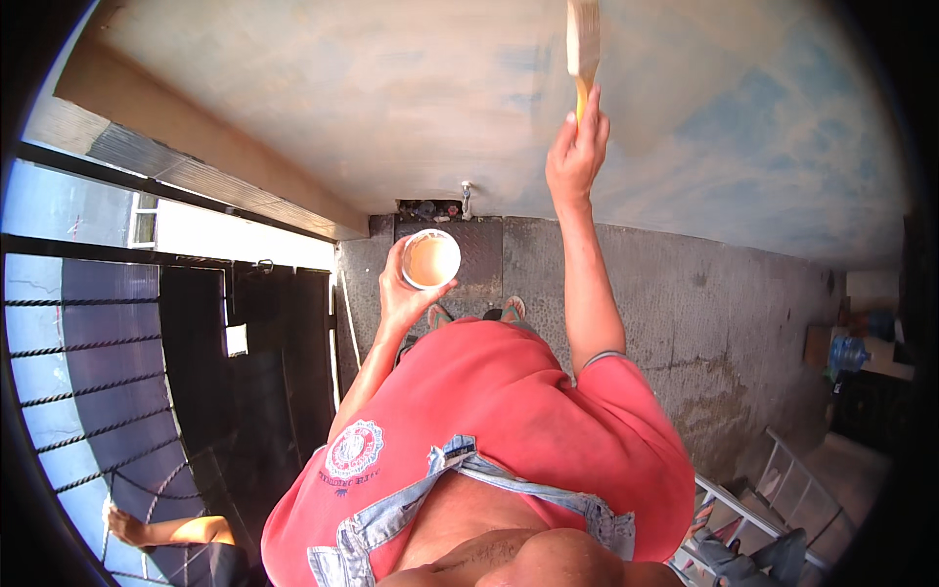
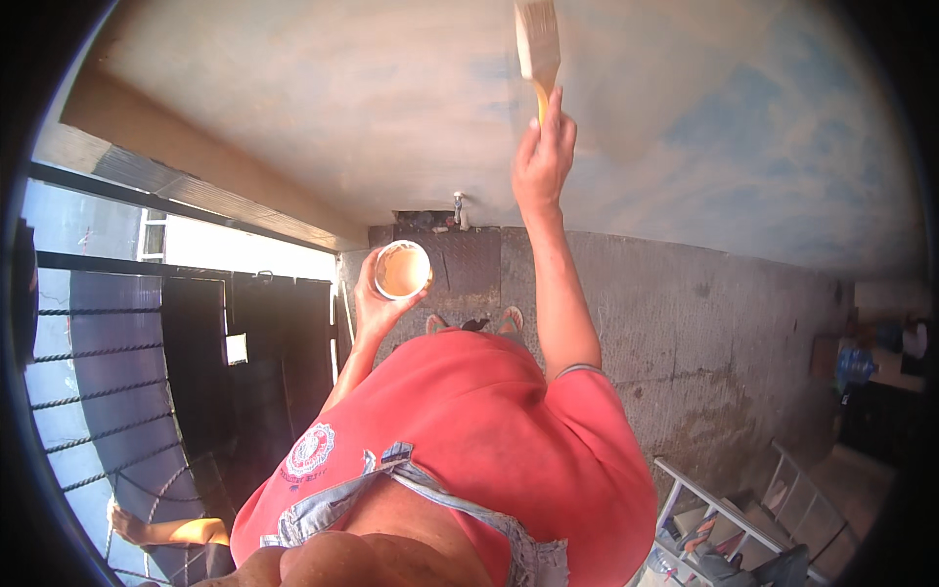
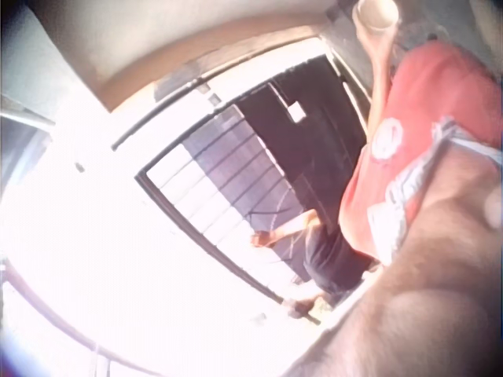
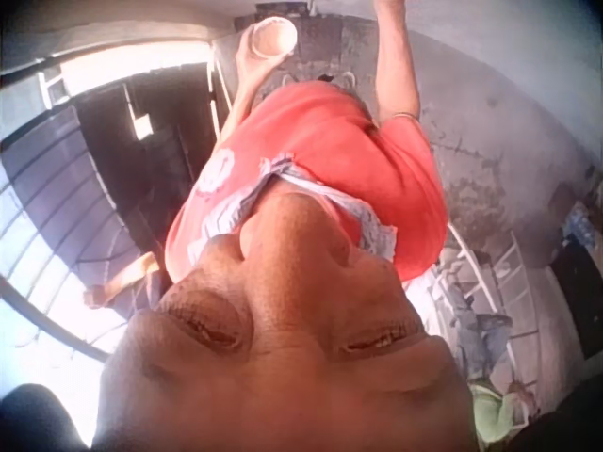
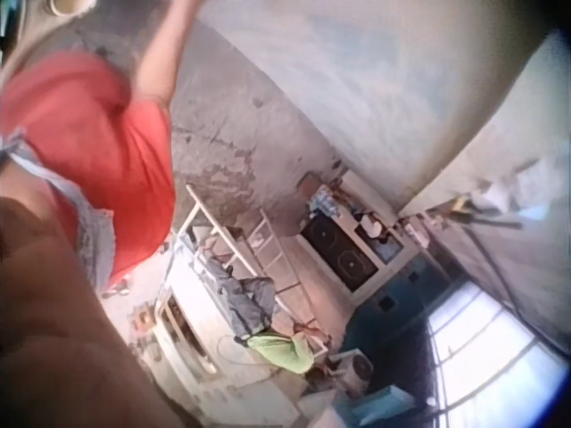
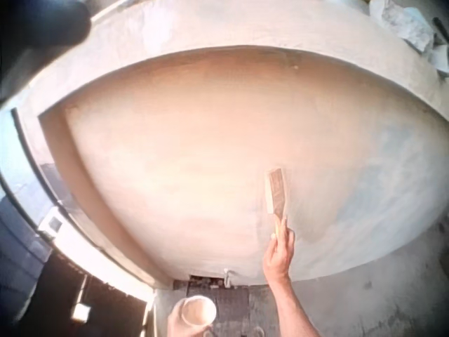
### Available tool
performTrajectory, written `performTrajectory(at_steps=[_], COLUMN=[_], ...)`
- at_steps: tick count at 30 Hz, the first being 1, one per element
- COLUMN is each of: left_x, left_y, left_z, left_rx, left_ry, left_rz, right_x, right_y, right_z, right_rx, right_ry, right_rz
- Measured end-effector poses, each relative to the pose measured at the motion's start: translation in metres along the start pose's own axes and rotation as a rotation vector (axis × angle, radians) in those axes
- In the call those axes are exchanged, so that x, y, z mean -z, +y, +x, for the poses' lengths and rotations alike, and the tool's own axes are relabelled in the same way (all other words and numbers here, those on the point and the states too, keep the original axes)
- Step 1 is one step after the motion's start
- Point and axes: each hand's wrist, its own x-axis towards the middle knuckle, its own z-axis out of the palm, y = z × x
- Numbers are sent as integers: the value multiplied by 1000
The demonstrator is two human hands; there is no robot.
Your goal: The person paints a ceiling using a paintbrush and a small container of paint. They repeatedly dip the brush into the container and apply paint to the ceiling surface in broad strokes.
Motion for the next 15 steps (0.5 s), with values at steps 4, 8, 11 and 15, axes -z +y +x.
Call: performTrajectory(at_steps=[4,8,11,15], left_x=[-3,11,15,16], left_y=[-12,-16,-20,-20], left_z=[12,13,19,36], left_rx=[11,8,47,43], left_ry=[-7,-4,20,52], left_rz=[-21,6,24,102], right_x=[-48,-79,-88,-95], right_y=[19,36,51,82], right_z=[13,-44,-92,-143], right_rx=[45,-179,-335,-481], right_ry=[-42,-213,-342,-498], right_rz=[-203,-258,-282,-325])
